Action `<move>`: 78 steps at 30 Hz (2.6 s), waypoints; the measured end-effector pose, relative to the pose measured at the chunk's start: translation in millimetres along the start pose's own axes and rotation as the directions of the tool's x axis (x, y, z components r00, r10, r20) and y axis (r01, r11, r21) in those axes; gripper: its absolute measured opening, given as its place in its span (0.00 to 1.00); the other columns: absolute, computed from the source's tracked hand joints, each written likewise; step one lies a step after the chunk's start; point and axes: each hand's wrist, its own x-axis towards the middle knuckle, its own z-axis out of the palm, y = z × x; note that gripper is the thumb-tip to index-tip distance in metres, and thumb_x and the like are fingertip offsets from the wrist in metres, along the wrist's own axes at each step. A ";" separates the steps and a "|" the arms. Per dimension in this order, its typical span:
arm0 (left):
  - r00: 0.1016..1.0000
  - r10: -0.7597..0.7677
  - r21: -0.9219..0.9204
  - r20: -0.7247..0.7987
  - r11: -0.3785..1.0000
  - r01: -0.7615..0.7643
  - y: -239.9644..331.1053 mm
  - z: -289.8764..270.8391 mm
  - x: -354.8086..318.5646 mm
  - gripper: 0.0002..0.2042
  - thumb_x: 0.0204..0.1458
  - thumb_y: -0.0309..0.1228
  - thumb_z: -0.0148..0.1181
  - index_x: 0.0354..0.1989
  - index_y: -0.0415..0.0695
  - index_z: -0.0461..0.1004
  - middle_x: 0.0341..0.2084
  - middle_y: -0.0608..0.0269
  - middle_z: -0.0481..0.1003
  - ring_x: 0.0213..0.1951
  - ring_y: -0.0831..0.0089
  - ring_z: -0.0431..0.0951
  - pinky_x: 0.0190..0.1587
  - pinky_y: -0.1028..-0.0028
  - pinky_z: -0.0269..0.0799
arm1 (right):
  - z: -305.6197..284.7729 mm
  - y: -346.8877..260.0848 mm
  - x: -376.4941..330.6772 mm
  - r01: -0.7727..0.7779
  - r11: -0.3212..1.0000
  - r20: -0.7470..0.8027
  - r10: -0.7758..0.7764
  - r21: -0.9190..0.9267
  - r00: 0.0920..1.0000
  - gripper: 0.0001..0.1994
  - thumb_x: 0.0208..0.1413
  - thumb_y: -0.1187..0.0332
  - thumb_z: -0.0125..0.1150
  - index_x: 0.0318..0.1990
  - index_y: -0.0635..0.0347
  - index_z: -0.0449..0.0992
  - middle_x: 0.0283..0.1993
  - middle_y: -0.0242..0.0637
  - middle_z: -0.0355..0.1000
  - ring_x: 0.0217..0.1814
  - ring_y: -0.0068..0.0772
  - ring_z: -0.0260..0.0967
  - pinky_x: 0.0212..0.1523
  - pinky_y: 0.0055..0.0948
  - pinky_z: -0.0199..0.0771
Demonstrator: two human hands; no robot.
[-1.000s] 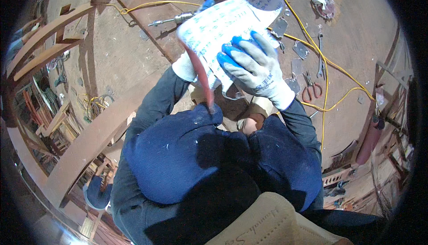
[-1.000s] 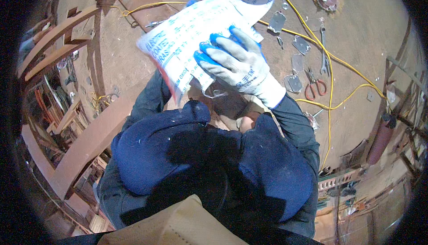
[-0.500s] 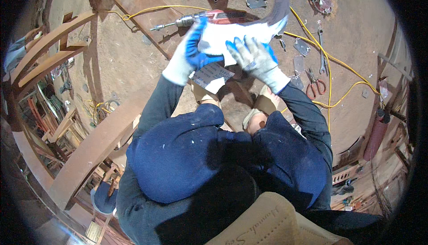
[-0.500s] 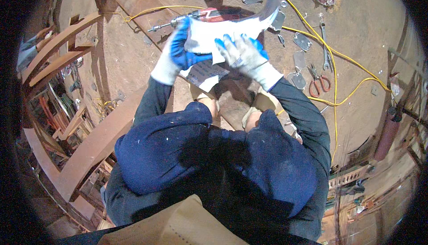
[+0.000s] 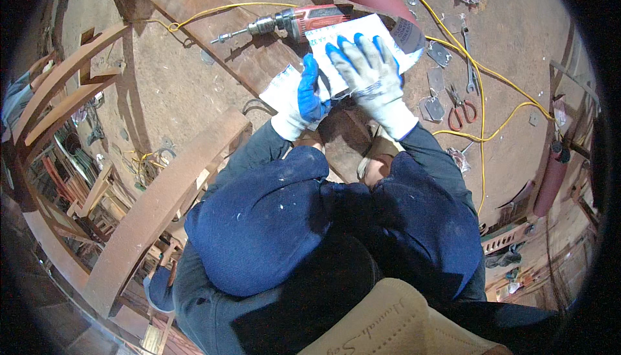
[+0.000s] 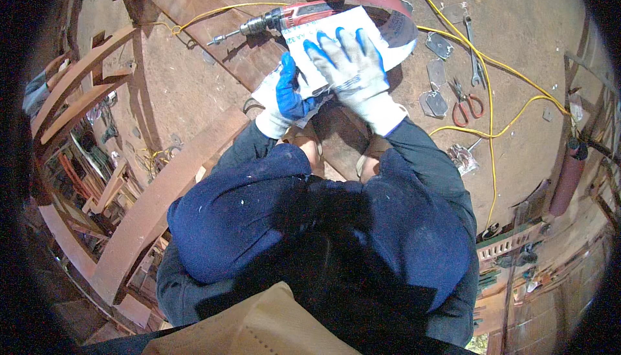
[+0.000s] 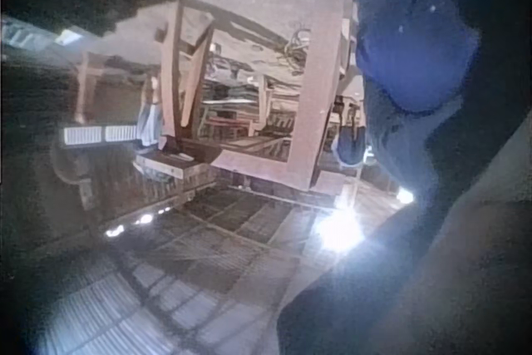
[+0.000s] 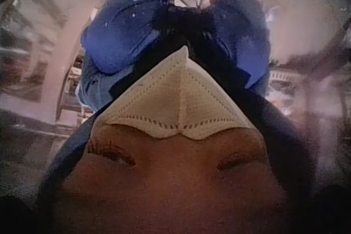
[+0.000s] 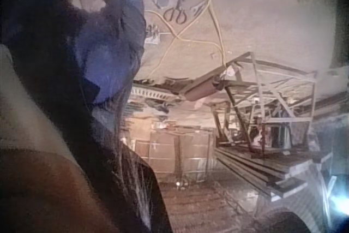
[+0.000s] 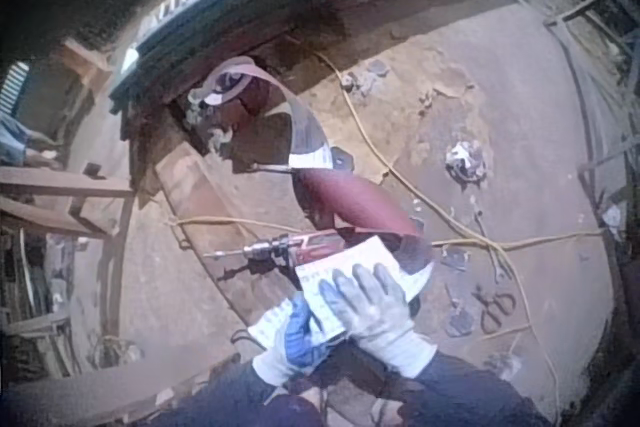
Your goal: The person assembles a small metal component using a wrench and a power drill, then cuts a sheet of sandpaper with scissors and wraps it around a cylindrical object.
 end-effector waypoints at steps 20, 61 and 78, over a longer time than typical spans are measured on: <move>0.986 -0.146 -0.159 0.077 0.975 0.157 6.2 -8.7 0.5 0.27 0.59 0.52 0.44 0.64 0.55 0.57 0.59 0.64 0.64 0.59 0.63 0.65 0.58 0.52 0.62 | -11.3 -13.6 1.3 0.060 0.997 0.045 -0.057 -0.053 0.997 0.26 0.48 0.64 0.53 0.59 0.39 0.67 0.58 0.29 0.65 0.57 0.39 0.62 0.59 0.45 0.60; 0.989 -0.118 0.157 -0.093 0.979 0.132 29.8 -17.1 -16.1 0.28 0.56 0.39 0.55 0.63 0.45 0.54 0.58 0.52 0.64 0.58 0.52 0.66 0.57 0.50 0.66 | 17.6 22.0 -17.6 -0.743 0.292 0.498 0.590 0.602 0.636 0.13 0.49 0.63 0.63 0.42 0.55 0.73 0.36 0.33 0.76 0.34 0.28 0.74 0.35 0.28 0.72; 0.957 0.011 0.352 -0.291 0.931 0.096 41.0 -62.9 -32.2 0.23 0.54 0.20 0.52 0.59 0.41 0.59 0.54 0.47 0.67 0.55 0.52 0.70 0.53 0.49 0.72 | 51.0 -14.3 -61.5 -0.625 -0.321 0.657 0.621 0.711 0.428 0.17 0.48 0.68 0.67 0.44 0.63 0.73 0.38 0.37 0.74 0.36 0.27 0.72 0.34 0.25 0.73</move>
